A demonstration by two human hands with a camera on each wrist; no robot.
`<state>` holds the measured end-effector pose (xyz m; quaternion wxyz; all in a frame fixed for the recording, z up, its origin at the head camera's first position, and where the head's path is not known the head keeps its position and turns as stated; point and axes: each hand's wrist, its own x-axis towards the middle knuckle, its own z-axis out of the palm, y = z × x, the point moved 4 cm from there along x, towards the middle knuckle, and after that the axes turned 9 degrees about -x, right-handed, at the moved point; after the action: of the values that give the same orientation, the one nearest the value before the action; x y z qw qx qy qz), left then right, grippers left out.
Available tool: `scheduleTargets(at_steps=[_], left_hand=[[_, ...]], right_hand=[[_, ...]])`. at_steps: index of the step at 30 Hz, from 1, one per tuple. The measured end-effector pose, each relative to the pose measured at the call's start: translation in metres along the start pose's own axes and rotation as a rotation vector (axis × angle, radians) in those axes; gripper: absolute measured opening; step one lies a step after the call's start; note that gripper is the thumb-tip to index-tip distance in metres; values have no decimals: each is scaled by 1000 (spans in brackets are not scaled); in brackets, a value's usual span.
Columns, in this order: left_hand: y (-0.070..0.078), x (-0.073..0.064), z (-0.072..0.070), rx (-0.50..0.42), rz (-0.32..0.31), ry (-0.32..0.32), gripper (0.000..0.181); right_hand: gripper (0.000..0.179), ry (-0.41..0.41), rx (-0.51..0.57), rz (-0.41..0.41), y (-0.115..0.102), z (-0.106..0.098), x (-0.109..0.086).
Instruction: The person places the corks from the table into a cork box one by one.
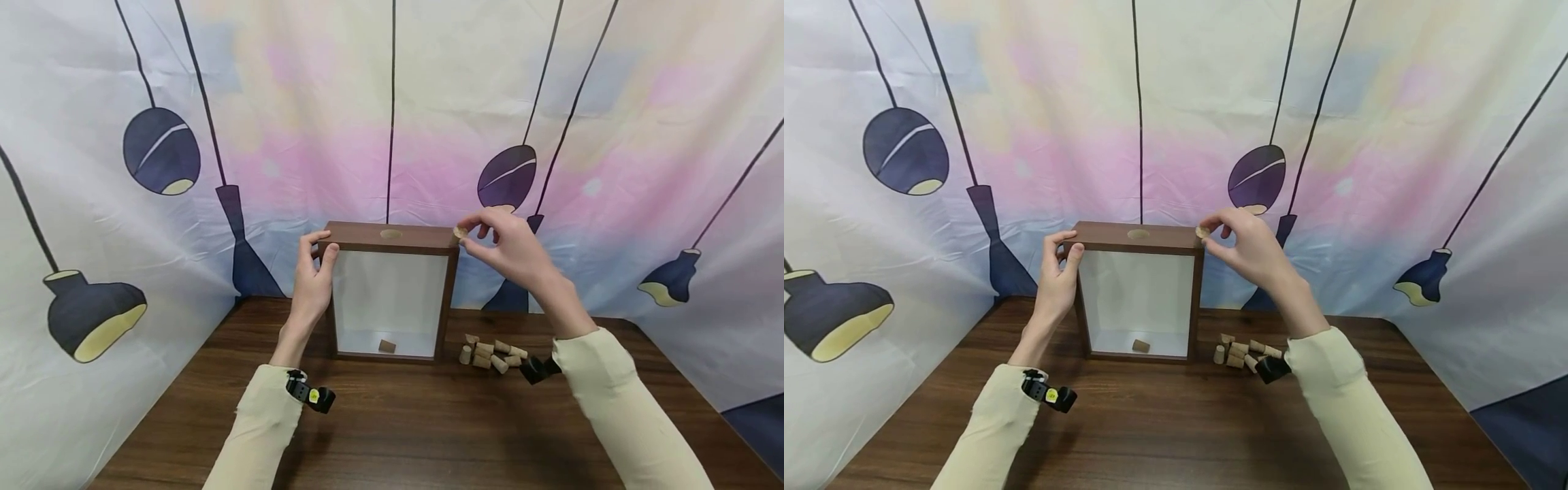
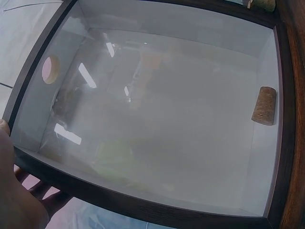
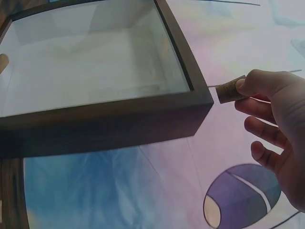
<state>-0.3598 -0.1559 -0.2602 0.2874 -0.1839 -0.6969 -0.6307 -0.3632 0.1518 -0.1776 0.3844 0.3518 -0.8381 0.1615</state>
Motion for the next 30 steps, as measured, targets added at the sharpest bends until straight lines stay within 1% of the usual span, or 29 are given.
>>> scheduleTargets(at_steps=[5,11,23,26,30], left_hand=[[0,-1,-2,4,2,0,39],[-3,-5,-2,7,2,-4,39],[-3,-2,-3,2,4,-3,39],[-2,-1,-2,-2,9,-8,39],[0,0,0,-8,18,-6,39]], right_hand=[[20,-19,26,-29,-9,8,13],[20,-75,54,-43,-20,22,22],[17,-170,51,1,-36,46,46],[18,-177,52,30,-37,50,49],[19,-168,51,67,-37,53,54]])
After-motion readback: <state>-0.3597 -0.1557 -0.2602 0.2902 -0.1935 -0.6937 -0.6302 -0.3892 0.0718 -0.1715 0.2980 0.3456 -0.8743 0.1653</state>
